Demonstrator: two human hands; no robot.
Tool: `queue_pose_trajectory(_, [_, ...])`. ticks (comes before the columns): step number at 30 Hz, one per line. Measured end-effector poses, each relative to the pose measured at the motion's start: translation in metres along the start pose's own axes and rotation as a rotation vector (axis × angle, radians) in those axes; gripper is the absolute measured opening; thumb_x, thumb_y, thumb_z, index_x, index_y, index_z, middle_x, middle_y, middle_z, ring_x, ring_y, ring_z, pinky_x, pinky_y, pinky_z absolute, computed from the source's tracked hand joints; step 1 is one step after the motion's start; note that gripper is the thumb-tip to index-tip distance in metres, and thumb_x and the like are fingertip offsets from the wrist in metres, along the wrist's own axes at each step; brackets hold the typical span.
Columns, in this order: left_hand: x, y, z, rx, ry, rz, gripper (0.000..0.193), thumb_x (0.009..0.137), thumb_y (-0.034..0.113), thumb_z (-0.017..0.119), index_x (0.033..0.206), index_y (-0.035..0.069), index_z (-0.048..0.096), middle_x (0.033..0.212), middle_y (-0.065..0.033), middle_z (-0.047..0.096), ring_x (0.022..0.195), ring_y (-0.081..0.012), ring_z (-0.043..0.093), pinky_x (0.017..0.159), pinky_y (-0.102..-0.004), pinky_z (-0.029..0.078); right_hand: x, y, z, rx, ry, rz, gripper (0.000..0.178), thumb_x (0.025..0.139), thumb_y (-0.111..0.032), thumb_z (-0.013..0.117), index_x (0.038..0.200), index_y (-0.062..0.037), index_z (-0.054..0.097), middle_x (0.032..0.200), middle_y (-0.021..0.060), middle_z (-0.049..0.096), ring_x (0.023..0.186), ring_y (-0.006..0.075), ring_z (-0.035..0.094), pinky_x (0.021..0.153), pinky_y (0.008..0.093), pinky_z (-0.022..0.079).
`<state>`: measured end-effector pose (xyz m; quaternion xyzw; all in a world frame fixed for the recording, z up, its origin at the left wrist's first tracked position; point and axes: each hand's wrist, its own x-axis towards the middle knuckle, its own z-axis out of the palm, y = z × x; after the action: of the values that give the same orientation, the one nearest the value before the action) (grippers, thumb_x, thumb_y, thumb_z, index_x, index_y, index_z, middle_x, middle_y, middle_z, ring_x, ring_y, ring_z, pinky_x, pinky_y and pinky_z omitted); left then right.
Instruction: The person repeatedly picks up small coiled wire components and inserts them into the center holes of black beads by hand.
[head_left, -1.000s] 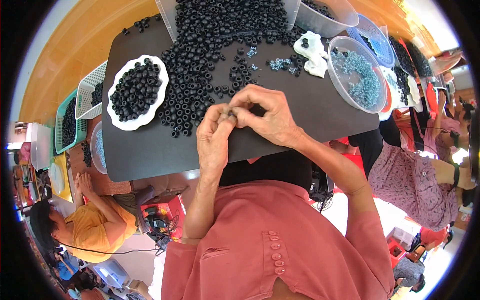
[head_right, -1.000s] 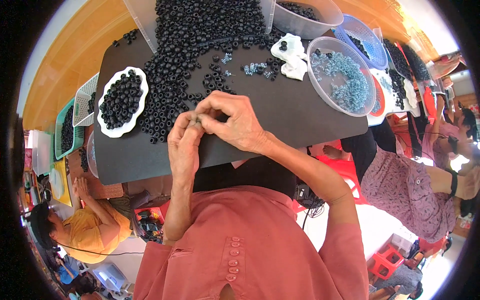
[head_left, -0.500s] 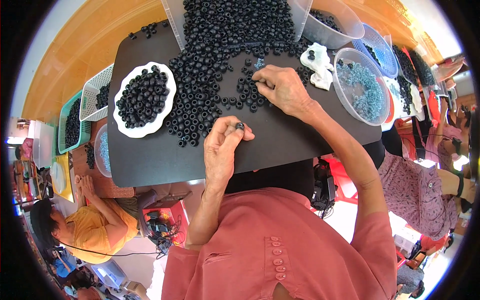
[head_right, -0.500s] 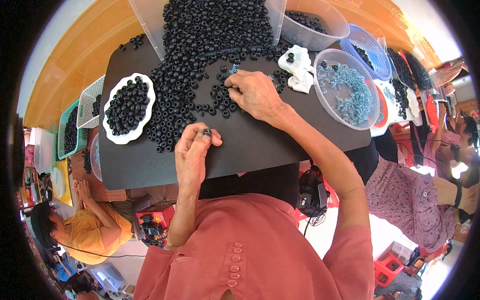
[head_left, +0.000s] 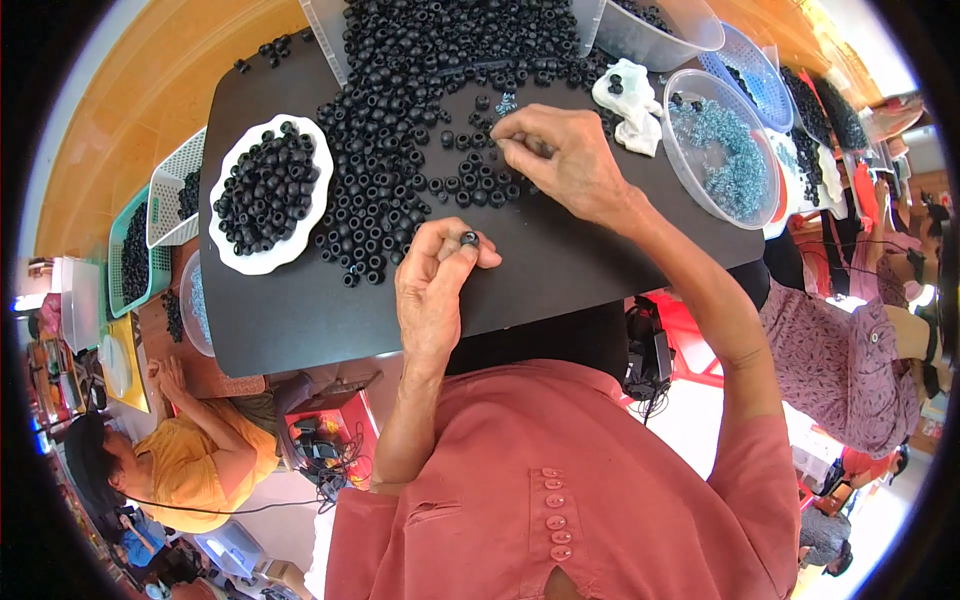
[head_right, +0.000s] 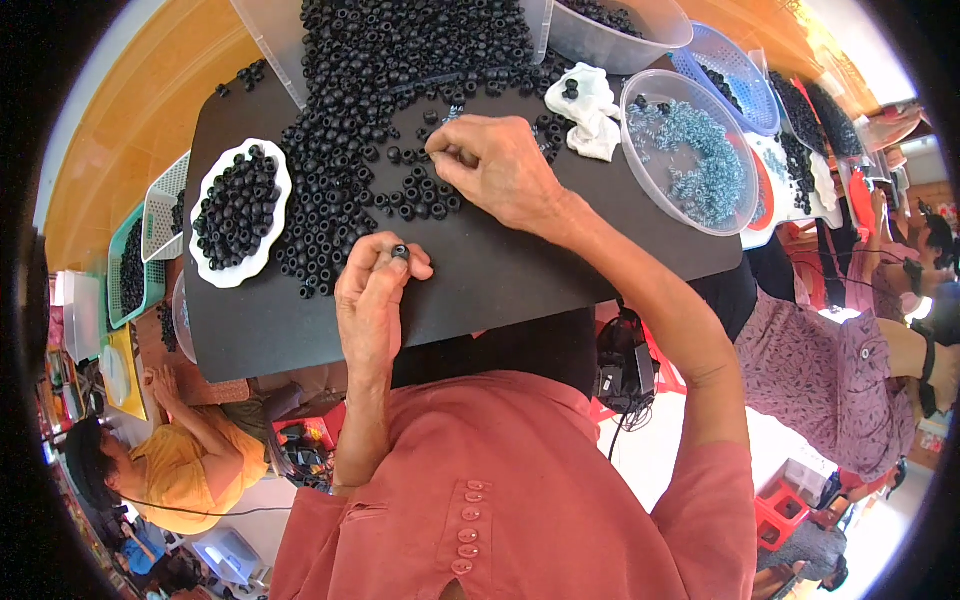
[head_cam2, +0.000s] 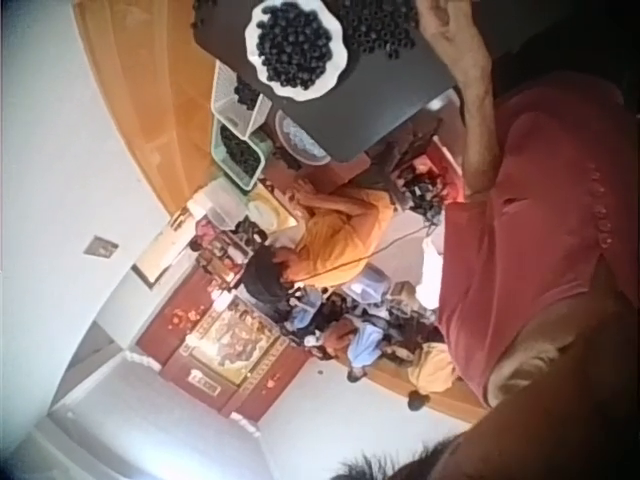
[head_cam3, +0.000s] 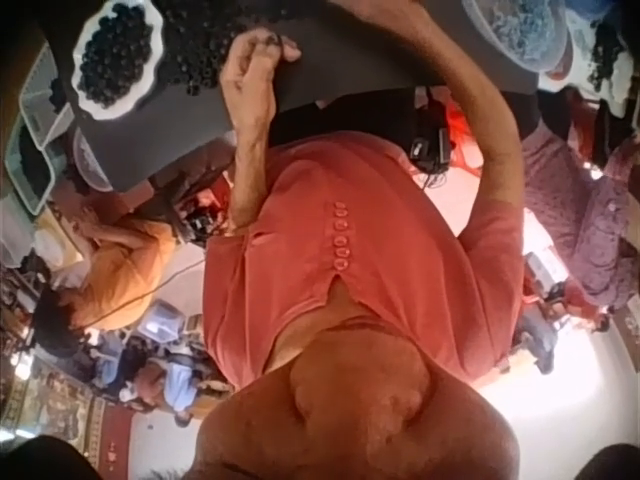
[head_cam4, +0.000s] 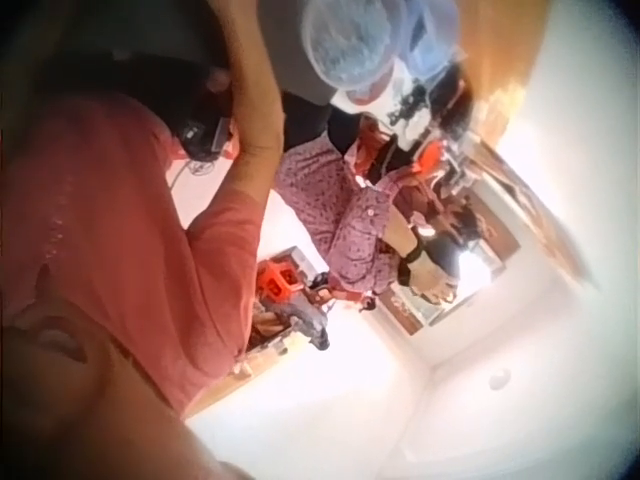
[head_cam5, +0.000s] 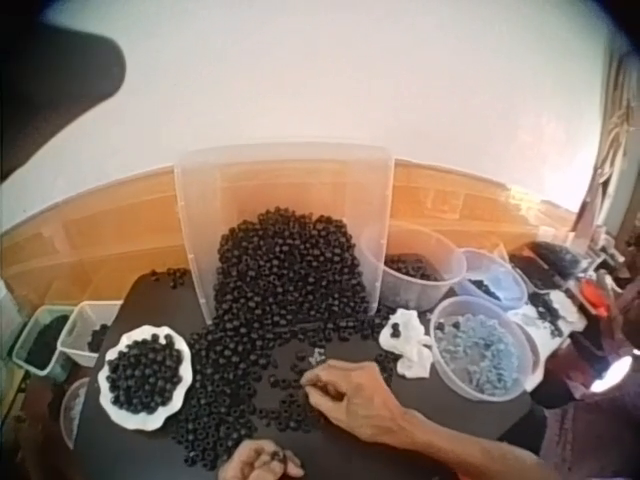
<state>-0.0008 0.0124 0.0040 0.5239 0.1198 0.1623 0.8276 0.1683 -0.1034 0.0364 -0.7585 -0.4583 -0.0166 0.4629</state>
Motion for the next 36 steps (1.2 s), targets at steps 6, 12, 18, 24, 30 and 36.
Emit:
queue_pose_trajectory(6, [-0.001, -0.002, -0.001, 0.017, 0.008, -0.037, 0.013, 0.089, 0.000, 0.048, 0.100, -0.001, 0.054, 0.087, -0.0087, 0.063, 0.082, -0.0129, 0.061, 0.082, -0.0278, 0.047, -0.034, -0.005, 0.001, 0.108, 0.195, 0.203, 0.009, 0.078, -0.002, 0.066, 0.087, -0.0019, 0.067, 0.066, 0.0040, 0.061, 0.054, 0.0052, 0.050, 0.051, 0.0225, 0.042])
queue_pose_trajectory(12, [-0.002, -0.002, -0.002, -0.007, -0.014, -0.013, 0.015, 0.089, -0.001, 0.049, 0.102, -0.001, 0.054, 0.087, -0.0091, 0.063, 0.082, -0.0132, 0.061, 0.081, -0.0282, 0.048, -0.055, 0.009, 0.008, 0.266, 0.278, 0.366, 0.009, 0.082, -0.003, 0.065, 0.091, -0.0023, 0.068, 0.068, -0.0030, 0.061, 0.058, 0.0008, 0.047, 0.052, 0.0190, 0.041])
queue_pose_trajectory(18, [0.001, -0.001, 0.000, -0.048, -0.013, -0.009, 0.015, 0.087, -0.004, 0.048, 0.101, 0.000, 0.054, 0.087, -0.0098, 0.063, 0.083, -0.0145, 0.061, 0.081, -0.0290, 0.048, -0.053, 0.010, 0.003, 0.267, 0.226, 0.376, 0.009, 0.084, -0.004, 0.064, 0.092, -0.0018, 0.067, 0.069, -0.0052, 0.060, 0.059, 0.0002, 0.046, 0.053, 0.0183, 0.040])
queue_pose_trajectory(24, [0.000, -0.002, -0.002, -0.086, -0.036, 0.000, 0.018, 0.085, -0.006, 0.046, 0.101, -0.001, 0.053, 0.086, -0.0101, 0.063, 0.084, -0.0147, 0.060, 0.082, -0.0295, 0.047, -0.055, 0.013, 0.007, 0.256, 0.206, 0.350, 0.008, 0.083, -0.004, 0.065, 0.091, -0.0013, 0.067, 0.070, -0.0024, 0.062, 0.059, 0.0010, 0.048, 0.054, 0.0191, 0.042])
queue_pose_trajectory(30, [0.000, -0.001, -0.002, -0.049, -0.024, -0.001, 0.017, 0.085, -0.004, 0.046, 0.101, -0.001, 0.054, 0.084, -0.0094, 0.063, 0.082, -0.0133, 0.059, 0.082, -0.0288, 0.046, -0.053, 0.008, 0.004, 0.250, 0.144, 0.377, 0.010, 0.086, -0.005, 0.063, 0.095, 0.0004, 0.066, 0.076, -0.0031, 0.063, 0.066, 0.0009, 0.050, 0.059, 0.0175, 0.042])
queue_pose_trajectory(36, [0.000, -0.001, 0.001, -0.005, -0.028, 0.025, 0.014, 0.088, -0.001, 0.046, 0.099, -0.001, 0.055, 0.085, -0.0084, 0.062, 0.081, -0.0131, 0.059, 0.080, -0.0284, 0.047, -0.054, 0.006, 0.000, 0.224, 0.123, 0.390, 0.012, 0.086, -0.006, 0.062, 0.096, 0.0000, 0.067, 0.077, -0.0018, 0.064, 0.066, 0.0026, 0.051, 0.060, 0.0192, 0.043])
